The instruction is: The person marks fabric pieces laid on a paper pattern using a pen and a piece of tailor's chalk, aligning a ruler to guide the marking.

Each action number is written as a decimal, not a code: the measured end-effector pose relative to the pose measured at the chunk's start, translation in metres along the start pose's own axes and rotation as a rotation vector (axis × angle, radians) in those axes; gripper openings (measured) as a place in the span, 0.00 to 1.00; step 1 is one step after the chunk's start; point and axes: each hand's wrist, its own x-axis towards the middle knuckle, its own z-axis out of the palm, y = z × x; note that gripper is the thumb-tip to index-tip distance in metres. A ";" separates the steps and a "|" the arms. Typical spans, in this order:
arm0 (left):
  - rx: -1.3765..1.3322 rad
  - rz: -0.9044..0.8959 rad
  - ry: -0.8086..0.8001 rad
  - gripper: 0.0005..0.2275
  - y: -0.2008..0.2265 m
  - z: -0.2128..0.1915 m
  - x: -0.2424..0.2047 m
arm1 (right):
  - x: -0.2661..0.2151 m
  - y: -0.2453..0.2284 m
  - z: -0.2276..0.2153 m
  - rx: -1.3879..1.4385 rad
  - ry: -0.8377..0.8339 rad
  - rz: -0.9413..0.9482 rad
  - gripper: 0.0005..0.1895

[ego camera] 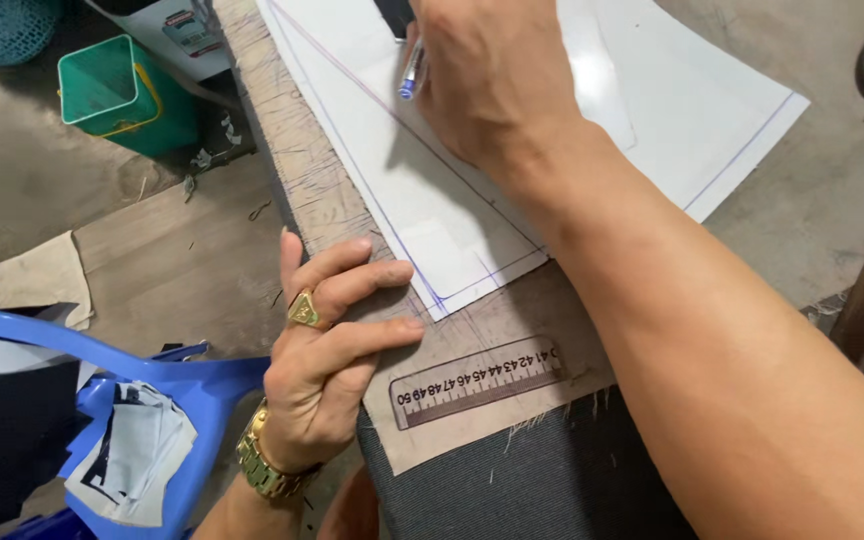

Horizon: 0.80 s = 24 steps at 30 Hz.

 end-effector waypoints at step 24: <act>-0.050 -0.004 0.070 0.09 -0.004 0.005 0.000 | 0.003 -0.009 -0.023 0.142 -0.084 0.086 0.04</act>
